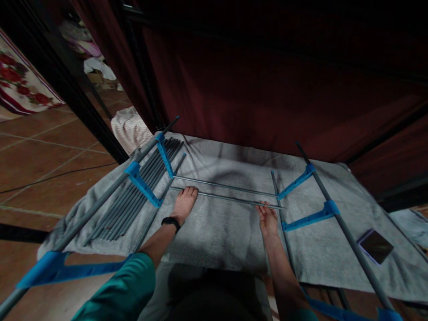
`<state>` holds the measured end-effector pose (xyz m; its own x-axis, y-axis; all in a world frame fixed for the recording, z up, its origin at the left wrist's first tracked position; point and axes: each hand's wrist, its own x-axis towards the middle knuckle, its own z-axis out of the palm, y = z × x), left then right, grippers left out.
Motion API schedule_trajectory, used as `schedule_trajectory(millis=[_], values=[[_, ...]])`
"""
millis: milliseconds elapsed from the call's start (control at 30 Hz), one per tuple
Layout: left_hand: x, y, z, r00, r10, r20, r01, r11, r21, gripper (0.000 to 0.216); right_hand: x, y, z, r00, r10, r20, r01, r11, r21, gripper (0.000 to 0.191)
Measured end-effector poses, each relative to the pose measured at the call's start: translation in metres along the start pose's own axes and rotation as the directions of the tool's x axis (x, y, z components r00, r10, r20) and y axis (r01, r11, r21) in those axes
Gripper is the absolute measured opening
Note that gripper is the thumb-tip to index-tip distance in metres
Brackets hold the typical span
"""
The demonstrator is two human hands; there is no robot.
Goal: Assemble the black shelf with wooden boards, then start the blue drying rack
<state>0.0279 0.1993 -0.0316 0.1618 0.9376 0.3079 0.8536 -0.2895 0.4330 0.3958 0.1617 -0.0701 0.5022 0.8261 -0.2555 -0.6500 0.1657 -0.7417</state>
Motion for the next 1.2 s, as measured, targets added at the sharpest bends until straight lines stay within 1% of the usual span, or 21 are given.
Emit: schedule_trajectory(millis=[100, 200, 267, 400, 500, 600, 700, 833, 900, 967, 1033, 1133, 1200], values=[[0.0, 0.0, 0.003, 0.999, -0.036, 0.003, 0.036, 0.999, -0.012, 0.029, 0.0, 0.0, 0.001, 1.0, -0.019, -0.006, 0.019, 0.999, -0.027, 0.016], [-0.001, -0.001, 0.005, 0.999, -0.045, 0.022, 0.044, 0.998, 0.053, 0.029, 0.001, 0.0, 0.002, 1.0, -0.018, -0.024, 0.017, 0.999, -0.042, 0.014], [-0.002, -0.002, 0.006, 0.999, -0.045, 0.027, 0.042, 0.996, 0.08, 0.029, 0.004, 0.0, 0.002, 1.0, -0.001, -0.02, 0.0, 0.998, -0.055, 0.013], [-0.003, -0.002, 0.005, 0.999, -0.041, 0.012, 0.04, 0.996, 0.076, 0.031, 0.008, -0.002, 0.002, 0.998, 0.059, 0.003, -0.059, 0.995, -0.086, 0.01], [-0.003, -0.001, 0.004, 0.999, -0.052, -0.009, 0.052, 0.998, 0.043, 0.031, 0.01, -0.002, 0.003, 0.997, 0.083, -0.003, -0.083, 0.991, -0.103, 0.008], [-0.003, 0.001, 0.003, 0.997, -0.071, -0.015, 0.071, 0.997, 0.003, 0.032, 0.01, -0.001, 0.003, 0.997, 0.072, -0.003, -0.072, 0.992, -0.103, 0.006], [-0.004, 0.002, 0.002, 0.997, -0.074, -0.006, 0.074, 0.997, 0.002, 0.032, 0.01, 0.0, 0.002, 0.998, 0.07, 0.011, -0.068, 0.992, -0.103, 0.007], [-0.003, 0.003, 0.002, 0.995, -0.093, -0.04, 0.09, 0.992, -0.088, 0.03, 0.009, 0.0, 0.002, 0.997, 0.073, 0.009, -0.072, 0.993, -0.096, 0.006], [-0.003, 0.003, 0.002, 0.994, -0.094, -0.047, 0.089, 0.991, -0.095, 0.03, 0.008, -0.001, 0.003, 0.997, 0.073, 0.001, -0.072, 0.993, -0.089, 0.007], [-0.003, 0.003, 0.002, 0.997, -0.075, -0.03, 0.075, 0.997, -0.011, 0.03, 0.007, -0.001, 0.004, 0.998, 0.07, -0.005, -0.07, 0.994, -0.082, 0.007], [-0.003, 0.003, 0.001, 0.999, -0.046, 0.008, 0.044, 0.99, 0.137, 0.032, 0.006, -0.002, 0.005, 0.998, 0.066, -0.005, -0.066, 0.995, -0.075, 0.008], [-0.002, 0.002, 0.0, 0.998, -0.018, 0.06, -0.003, 0.942, 0.337, 0.036, 0.005, -0.002, 0.007, 0.998, 0.064, -0.004, -0.064, 0.996, -0.069, 0.009], [-0.003, 0.002, -0.001, 0.997, -0.003, 0.073, -0.027, 0.915, 0.403, 0.037, 0.005, -0.002, 0.008, 0.998, 0.06, -0.006, -0.06, 0.996, -0.061, 0.009]])
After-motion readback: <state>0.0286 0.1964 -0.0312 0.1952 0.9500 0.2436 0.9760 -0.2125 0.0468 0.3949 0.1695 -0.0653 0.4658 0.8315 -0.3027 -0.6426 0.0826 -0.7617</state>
